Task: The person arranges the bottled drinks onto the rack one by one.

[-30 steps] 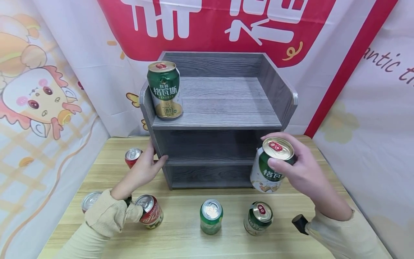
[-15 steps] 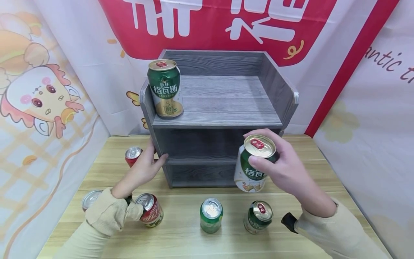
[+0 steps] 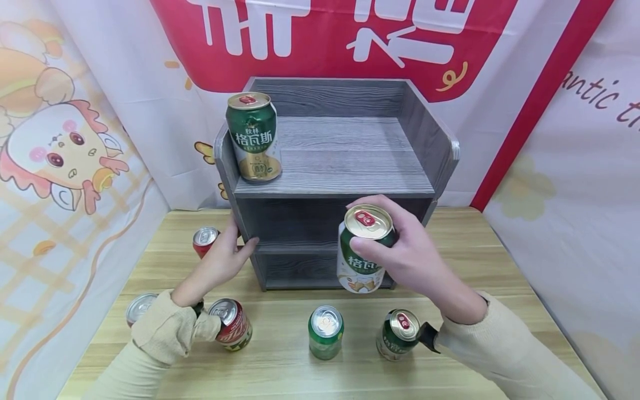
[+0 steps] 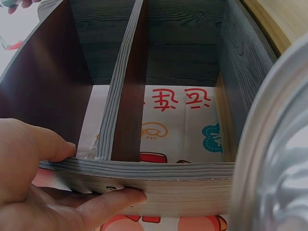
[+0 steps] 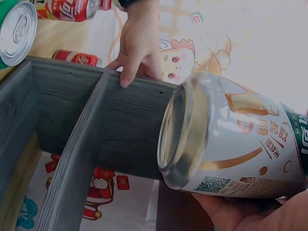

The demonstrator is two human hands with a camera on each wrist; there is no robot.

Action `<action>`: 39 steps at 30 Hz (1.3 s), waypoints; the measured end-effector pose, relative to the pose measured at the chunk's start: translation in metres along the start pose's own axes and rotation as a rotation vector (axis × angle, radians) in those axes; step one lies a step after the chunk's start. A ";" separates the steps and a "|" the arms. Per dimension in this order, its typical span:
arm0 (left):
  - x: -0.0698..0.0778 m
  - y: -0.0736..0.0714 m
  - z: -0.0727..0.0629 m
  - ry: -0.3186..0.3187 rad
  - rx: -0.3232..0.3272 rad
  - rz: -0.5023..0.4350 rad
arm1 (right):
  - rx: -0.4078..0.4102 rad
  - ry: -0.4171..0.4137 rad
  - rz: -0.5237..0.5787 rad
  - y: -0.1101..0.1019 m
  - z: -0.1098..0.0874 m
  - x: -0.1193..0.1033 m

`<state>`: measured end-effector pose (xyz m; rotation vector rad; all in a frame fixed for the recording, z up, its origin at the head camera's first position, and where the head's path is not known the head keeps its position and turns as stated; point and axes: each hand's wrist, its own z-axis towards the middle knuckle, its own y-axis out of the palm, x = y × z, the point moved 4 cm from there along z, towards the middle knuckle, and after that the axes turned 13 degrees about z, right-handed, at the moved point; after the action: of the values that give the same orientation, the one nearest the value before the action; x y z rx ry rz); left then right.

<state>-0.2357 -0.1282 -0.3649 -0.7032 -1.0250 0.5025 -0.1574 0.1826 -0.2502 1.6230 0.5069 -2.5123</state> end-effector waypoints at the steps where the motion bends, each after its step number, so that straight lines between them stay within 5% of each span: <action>1: 0.000 0.000 0.000 0.000 0.000 -0.002 | 0.001 -0.001 -0.011 0.001 0.001 0.000; 13: 0.001 0.000 0.000 -0.003 -0.008 0.000 | -0.009 -0.032 0.007 0.007 0.010 -0.007; 39: 0.002 -0.001 -0.001 0.003 -0.010 -0.009 | 0.102 0.094 -0.063 -0.011 0.050 -0.034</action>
<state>-0.2342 -0.1282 -0.3634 -0.7078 -1.0281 0.4881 -0.1888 0.1733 -0.1983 1.7956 0.4530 -2.5554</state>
